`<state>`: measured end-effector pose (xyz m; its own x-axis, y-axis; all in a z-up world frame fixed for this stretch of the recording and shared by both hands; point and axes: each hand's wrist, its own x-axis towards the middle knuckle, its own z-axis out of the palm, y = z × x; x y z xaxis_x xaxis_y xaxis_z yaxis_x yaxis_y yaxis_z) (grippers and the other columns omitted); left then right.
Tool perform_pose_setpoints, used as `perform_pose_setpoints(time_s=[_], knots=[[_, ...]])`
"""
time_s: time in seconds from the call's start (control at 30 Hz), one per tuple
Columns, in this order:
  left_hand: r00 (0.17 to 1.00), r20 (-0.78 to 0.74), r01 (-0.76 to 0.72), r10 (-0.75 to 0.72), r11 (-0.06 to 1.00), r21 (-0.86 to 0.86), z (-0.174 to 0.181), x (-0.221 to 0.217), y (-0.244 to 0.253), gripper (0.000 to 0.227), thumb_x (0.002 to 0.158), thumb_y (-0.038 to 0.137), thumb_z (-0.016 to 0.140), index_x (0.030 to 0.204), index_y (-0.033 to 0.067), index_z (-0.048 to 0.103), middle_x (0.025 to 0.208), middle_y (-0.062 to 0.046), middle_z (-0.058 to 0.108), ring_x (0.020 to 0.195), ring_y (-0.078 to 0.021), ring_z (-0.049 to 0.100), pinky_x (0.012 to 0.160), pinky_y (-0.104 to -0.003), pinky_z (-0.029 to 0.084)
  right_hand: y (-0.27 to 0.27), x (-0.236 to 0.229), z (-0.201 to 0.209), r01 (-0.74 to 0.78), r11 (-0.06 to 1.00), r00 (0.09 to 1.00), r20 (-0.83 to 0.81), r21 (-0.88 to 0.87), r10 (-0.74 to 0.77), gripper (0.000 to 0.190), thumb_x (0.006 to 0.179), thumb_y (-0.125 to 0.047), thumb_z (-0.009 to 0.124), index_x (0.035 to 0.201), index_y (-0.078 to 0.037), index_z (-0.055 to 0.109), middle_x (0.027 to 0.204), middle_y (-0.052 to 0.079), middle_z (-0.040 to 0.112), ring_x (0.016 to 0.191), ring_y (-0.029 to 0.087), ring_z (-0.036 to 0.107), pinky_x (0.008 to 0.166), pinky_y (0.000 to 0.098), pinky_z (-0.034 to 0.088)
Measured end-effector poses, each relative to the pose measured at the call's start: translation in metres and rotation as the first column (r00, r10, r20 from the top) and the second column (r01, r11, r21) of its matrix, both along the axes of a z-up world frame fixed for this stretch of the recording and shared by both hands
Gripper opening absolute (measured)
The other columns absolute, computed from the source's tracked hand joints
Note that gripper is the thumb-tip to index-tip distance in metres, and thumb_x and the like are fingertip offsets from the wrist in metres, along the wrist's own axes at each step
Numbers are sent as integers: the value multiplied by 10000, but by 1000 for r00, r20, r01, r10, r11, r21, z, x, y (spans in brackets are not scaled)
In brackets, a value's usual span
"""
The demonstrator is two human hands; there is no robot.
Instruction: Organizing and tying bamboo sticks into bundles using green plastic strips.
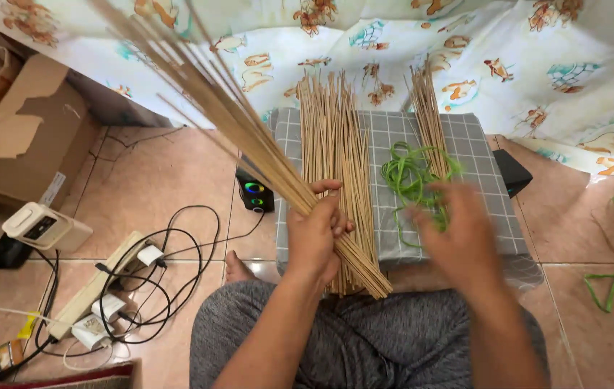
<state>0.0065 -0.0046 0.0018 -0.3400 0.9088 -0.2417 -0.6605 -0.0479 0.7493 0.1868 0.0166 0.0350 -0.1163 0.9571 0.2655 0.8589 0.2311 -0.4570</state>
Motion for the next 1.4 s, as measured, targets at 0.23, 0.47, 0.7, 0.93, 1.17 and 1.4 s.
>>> perform_pose_setpoints(time_s=[0.23,0.47,0.7,0.93,1.17,1.4], knots=[[973,79,219,-215,975,-41,2,15,-7,276,935,48,616,1207,1,627,604,-17,463,518,-115,443,529,-271,455,-63,-22,-66,-576,701,542,-838,-420,-57,850,847,77,627,1608,-82,284,1075,122,686,597,108,496,491,242,413],[979,41,204,-202,977,-65,-12,13,-10,333,971,70,624,1301,103,599,809,-75,620,587,-128,527,501,-228,459,-76,-29,-72,-660,602,327,-893,-449,-308,872,891,85,517,1642,-232,207,702,92,576,433,124,410,361,282,318],[947,-197,177,-253,925,-335,-11,-33,6,287,945,51,538,1226,93,579,734,-37,474,502,-114,430,430,-260,391,-52,-12,-31,-388,711,627,-734,-586,-262,869,868,-163,609,1645,-172,219,1216,178,708,940,276,720,814,397,640],[783,-482,114,-392,854,-508,-53,-78,58,138,922,93,524,900,8,631,635,-100,517,489,-203,450,434,-368,386,-36,14,-72,-279,855,629,-756,-437,-182,751,899,-79,649,1596,-60,370,1016,142,676,799,213,659,665,324,508],[224,-753,-144,-619,743,-654,-69,-76,93,403,837,122,560,1189,-62,631,1104,-257,716,1006,-418,712,856,-482,586,-32,13,-81,-192,895,830,-553,-403,-71,799,869,-194,712,1592,-104,383,970,66,717,770,163,645,646,300,509],[39,-790,-200,-612,770,-606,-45,-59,77,404,847,191,612,1175,-46,607,1144,-253,627,919,-417,687,795,-491,578,-29,11,-81,-136,904,908,-415,-404,-49,749,862,-248,719,1551,-128,451,1090,61,680,828,170,650,668,314,531]])
